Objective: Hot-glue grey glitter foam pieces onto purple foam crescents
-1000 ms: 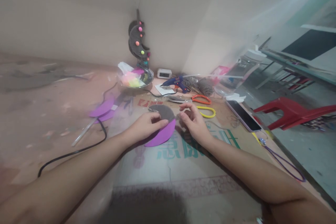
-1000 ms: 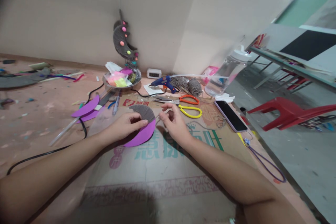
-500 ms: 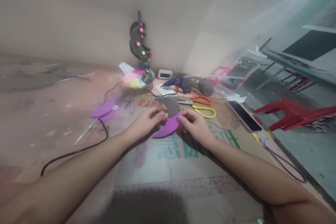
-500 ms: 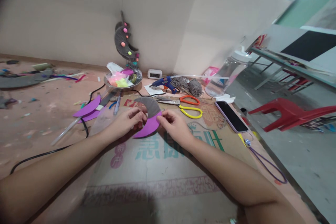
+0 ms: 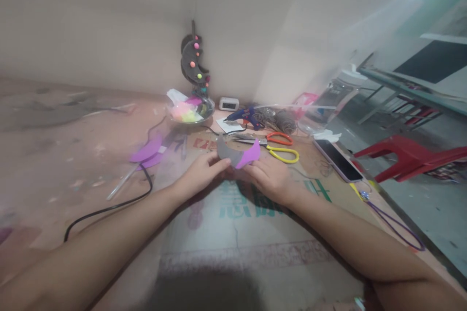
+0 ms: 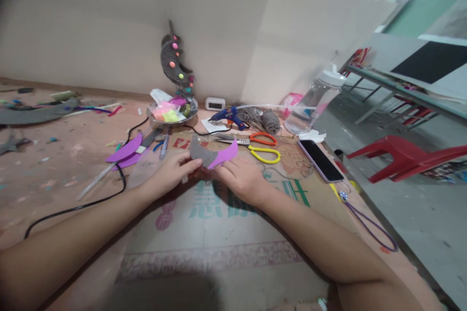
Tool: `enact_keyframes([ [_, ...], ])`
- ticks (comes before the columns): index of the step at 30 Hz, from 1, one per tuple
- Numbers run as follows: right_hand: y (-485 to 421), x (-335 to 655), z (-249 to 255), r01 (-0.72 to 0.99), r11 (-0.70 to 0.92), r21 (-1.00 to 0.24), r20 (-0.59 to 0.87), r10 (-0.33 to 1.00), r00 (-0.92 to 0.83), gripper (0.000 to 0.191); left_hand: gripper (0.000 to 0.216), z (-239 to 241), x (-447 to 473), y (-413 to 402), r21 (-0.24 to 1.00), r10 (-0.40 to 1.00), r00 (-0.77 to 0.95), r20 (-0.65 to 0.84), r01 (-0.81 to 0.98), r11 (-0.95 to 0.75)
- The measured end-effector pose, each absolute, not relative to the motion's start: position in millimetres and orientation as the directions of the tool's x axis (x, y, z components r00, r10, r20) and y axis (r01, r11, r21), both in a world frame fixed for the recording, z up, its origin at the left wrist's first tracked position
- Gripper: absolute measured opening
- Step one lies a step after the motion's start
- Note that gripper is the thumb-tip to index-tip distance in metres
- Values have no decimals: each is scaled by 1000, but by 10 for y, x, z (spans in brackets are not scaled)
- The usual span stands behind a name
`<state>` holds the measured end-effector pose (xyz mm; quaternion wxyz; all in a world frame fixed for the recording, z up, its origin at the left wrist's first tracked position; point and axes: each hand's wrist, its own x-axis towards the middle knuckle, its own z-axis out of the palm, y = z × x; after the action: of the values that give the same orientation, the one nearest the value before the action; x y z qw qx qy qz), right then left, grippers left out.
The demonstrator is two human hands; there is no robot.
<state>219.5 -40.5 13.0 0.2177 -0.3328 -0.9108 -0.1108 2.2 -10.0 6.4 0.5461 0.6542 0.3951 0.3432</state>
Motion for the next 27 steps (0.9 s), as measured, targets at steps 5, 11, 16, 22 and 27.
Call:
enact_keyframes([
  [5,-455,2166,204,682,730,-50,500,609,-616,19,28,-10,-13,3,982,916,399,47,150,-116],
  [11,-361,2287,400,793,487,-367,500,822,-274,33,33,-7,-40,18,991,911,412,20,114,-73],
  [16,-109,2467,418,828,338,-447,303,929,-215,35,37,-2,-38,28,997,913,408,16,58,-44],
  [22,59,2658,274,773,346,-532,293,932,-216,26,36,-81,-44,79,998,903,431,-1,52,-24],
  [27,200,2728,153,744,313,-590,294,942,-164,47,31,-79,-33,78,1000,905,426,-9,25,-2],
])
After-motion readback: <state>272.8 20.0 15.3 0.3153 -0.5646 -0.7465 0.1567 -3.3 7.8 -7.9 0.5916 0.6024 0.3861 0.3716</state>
